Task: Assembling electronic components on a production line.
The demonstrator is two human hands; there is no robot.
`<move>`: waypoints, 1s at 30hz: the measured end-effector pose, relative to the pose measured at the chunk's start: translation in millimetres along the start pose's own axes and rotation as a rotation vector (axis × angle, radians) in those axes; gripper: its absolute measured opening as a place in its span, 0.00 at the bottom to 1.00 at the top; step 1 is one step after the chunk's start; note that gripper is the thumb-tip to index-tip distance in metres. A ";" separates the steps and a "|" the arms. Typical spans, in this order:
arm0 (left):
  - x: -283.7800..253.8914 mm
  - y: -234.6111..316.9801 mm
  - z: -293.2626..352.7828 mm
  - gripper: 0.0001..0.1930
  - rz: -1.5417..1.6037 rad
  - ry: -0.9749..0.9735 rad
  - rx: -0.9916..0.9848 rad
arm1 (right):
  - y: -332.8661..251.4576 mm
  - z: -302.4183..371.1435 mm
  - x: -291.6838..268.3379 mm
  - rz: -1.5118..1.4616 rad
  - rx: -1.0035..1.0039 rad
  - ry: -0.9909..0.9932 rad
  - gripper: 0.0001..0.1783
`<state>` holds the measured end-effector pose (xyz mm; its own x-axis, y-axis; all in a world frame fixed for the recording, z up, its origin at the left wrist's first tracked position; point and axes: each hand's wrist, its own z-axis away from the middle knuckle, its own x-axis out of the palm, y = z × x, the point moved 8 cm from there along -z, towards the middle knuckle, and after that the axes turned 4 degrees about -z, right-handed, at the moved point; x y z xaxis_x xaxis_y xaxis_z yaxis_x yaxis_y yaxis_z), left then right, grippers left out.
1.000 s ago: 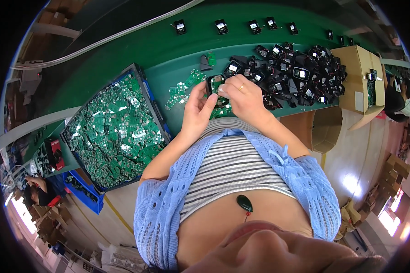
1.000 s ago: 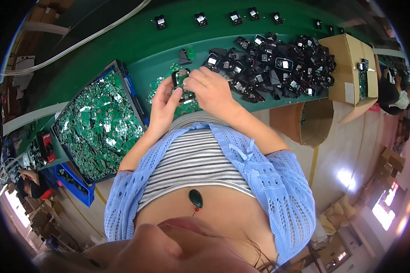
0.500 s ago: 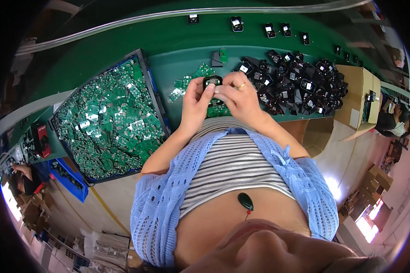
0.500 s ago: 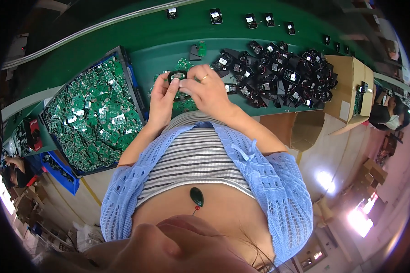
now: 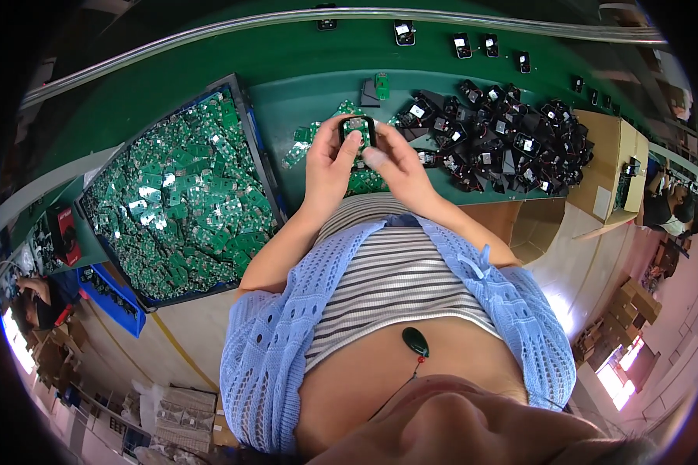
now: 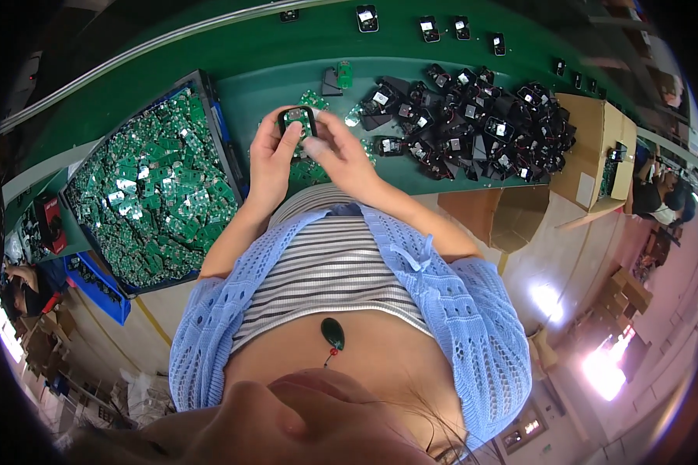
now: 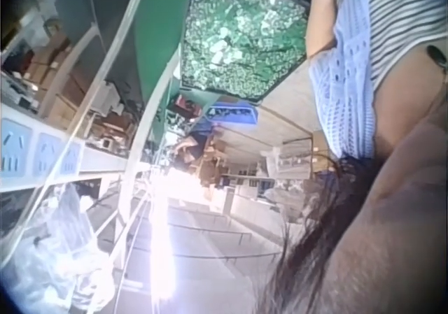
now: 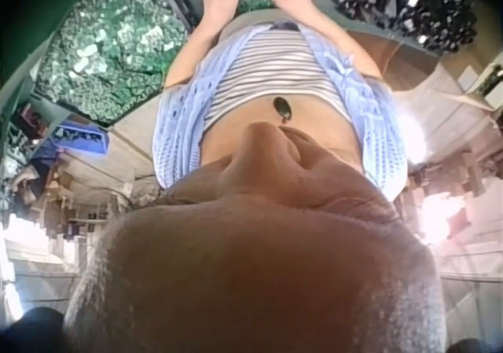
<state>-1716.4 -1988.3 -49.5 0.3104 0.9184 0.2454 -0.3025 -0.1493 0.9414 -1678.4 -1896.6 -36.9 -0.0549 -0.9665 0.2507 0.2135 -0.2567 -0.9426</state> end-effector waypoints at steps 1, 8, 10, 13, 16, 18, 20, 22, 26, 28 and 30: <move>-2.3 -4.7 -0.3 0.14 0.013 0.024 -0.046 | 1.4 -0.5 3.4 -0.045 0.009 0.002 0.22; -11.8 -20.3 -18.7 0.12 0.017 0.059 0.039 | 32.5 -22.0 -7.9 -0.053 -0.026 0.059 0.22; -25.2 -31.4 -40.7 0.12 -0.060 0.116 0.025 | 44.1 -40.0 -13.8 0.009 -0.039 0.095 0.21; -79.0 -53.2 -101.4 0.13 -0.473 0.306 0.056 | 54.2 -98.4 -36.8 0.307 -0.129 0.188 0.20; -123.5 -55.1 -171.6 0.14 -0.816 0.444 0.211 | 91.7 -176.7 -90.4 0.720 0.045 0.370 0.21; -175.5 -89.0 -214.2 0.15 -0.728 0.469 0.054 | 88.8 -224.1 -85.9 0.906 -0.102 0.503 0.25; -189.7 -78.6 -244.3 0.16 -0.936 0.463 0.026 | 94.1 -256.1 -85.2 1.107 -0.233 0.616 0.26; -180.9 -79.7 -237.8 0.22 -1.229 0.550 -0.205 | 122.5 -283.8 -107.9 0.898 0.144 0.553 0.23; -141.6 -19.6 -227.2 0.24 -1.209 0.560 0.313 | 130.0 -295.7 -108.7 0.748 0.219 0.444 0.13; -107.0 5.3 -222.2 0.23 -1.112 0.399 0.655 | 122.4 -298.7 -118.1 0.809 0.153 0.421 0.11; -103.1 -3.1 -218.8 0.25 -1.094 0.277 0.678 | 103.8 -279.0 -80.6 0.821 -0.175 0.242 0.08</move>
<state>-1944.6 -2002.3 -128.3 -0.1137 0.7135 -0.6914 0.5202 0.6356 0.5704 -1923.9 -1845.9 -216.5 -0.1589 -0.8148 -0.5575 0.1247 0.5436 -0.8300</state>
